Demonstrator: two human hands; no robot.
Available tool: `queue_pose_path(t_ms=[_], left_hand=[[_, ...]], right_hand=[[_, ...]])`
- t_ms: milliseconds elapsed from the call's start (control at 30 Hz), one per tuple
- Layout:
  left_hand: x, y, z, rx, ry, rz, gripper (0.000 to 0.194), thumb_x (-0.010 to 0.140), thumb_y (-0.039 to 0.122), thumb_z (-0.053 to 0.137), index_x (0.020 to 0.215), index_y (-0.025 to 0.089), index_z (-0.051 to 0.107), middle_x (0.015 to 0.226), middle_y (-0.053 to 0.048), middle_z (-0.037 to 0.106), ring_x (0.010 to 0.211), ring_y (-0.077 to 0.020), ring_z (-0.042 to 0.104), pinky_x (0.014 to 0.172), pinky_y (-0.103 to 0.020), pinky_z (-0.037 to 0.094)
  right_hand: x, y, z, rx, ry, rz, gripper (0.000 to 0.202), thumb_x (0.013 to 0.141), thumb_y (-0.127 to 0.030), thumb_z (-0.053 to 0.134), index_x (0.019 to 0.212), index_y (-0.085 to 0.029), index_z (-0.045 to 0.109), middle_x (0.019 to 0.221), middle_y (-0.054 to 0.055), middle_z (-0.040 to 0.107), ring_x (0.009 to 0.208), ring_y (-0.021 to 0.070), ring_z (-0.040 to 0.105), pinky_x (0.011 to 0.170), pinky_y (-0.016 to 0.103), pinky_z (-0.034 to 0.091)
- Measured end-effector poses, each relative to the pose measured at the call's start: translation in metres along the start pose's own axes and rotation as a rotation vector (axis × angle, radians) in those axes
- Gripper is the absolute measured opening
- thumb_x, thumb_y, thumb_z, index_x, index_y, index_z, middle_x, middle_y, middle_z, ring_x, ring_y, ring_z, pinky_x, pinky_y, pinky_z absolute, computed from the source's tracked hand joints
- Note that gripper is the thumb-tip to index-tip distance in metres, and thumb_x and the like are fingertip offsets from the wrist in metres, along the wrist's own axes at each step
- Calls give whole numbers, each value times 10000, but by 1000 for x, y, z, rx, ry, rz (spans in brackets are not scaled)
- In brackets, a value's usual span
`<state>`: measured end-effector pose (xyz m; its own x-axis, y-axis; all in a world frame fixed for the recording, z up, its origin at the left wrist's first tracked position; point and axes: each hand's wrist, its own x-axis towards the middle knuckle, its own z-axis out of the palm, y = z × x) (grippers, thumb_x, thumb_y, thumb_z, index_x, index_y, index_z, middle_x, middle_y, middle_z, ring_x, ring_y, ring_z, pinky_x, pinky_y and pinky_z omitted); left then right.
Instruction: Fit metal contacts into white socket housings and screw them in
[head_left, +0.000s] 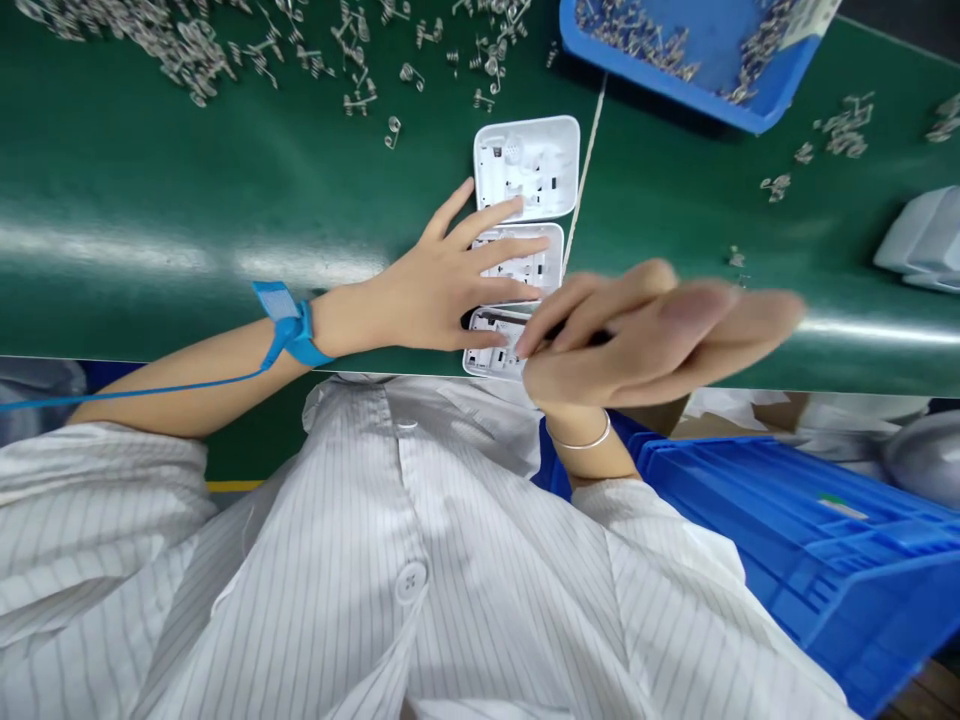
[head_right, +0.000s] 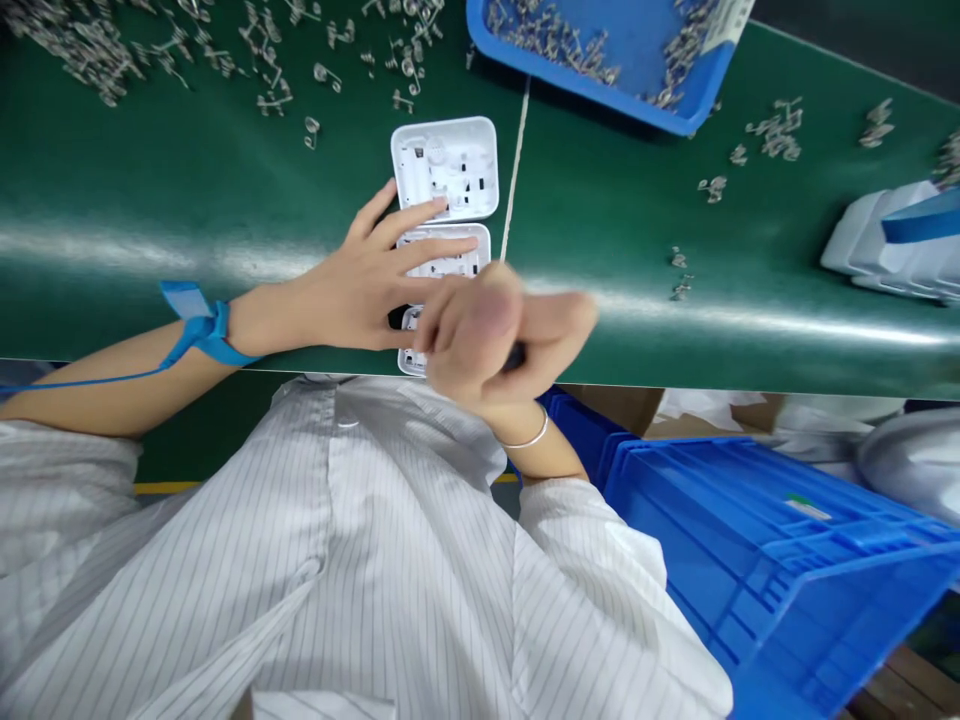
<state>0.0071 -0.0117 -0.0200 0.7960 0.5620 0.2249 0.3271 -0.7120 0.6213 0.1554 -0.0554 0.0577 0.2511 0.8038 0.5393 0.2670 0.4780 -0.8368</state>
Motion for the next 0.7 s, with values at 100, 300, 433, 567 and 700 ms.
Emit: queue_pose_path(t_ms=[100, 300, 433, 567, 700], left_hand=[[1, 4, 0, -72, 33, -66, 466, 904, 629, 639, 1300, 384, 639, 1572, 7, 462, 1556, -396, 220, 1262, -689, -12], [2, 6, 0, -80, 42, -95, 440, 902, 653, 629, 1241, 377, 676, 1558, 19, 475, 1555, -385, 222, 1276, -648, -30], [2, 6, -1, -75, 34, -96, 385, 906, 624, 645, 1207, 388, 687, 1554, 38, 479, 1553, -391, 225, 1272, -658, -26], [2, 7, 0, -99, 40, -107, 423, 895, 626, 650, 1240, 382, 672, 1544, 24, 490, 1549, -390, 235, 1278, -653, -8], [2, 6, 4, -112, 79, -107, 425, 881, 618, 667, 1220, 363, 686, 1529, 5, 508, 1540, -379, 262, 1293, -630, -9]], right_hand=[[-7, 0, -1, -4, -113, 9, 541, 1075, -488, 370, 629, -234, 197, 440, -68, 285, 300, 79, 376, 346, 260, 430], [13, 5, 24, 340, 282, -35, 280, 996, -95, 458, 770, -241, 381, 535, -118, 230, 299, 16, 279, 306, 125, 282], [16, 4, 28, 264, 319, 9, 285, 1015, -86, 383, 780, -246, 361, 541, -119, 208, 313, 13, 254, 328, 111, 277], [7, -2, 10, 216, 95, 38, 343, 1020, -188, 461, 704, -240, 337, 517, -98, 258, 323, 34, 340, 333, 174, 307], [-4, 2, -5, 143, -294, 79, 566, 1060, -392, 395, 532, -228, 274, 464, -26, 406, 386, 94, 478, 385, 277, 386]])
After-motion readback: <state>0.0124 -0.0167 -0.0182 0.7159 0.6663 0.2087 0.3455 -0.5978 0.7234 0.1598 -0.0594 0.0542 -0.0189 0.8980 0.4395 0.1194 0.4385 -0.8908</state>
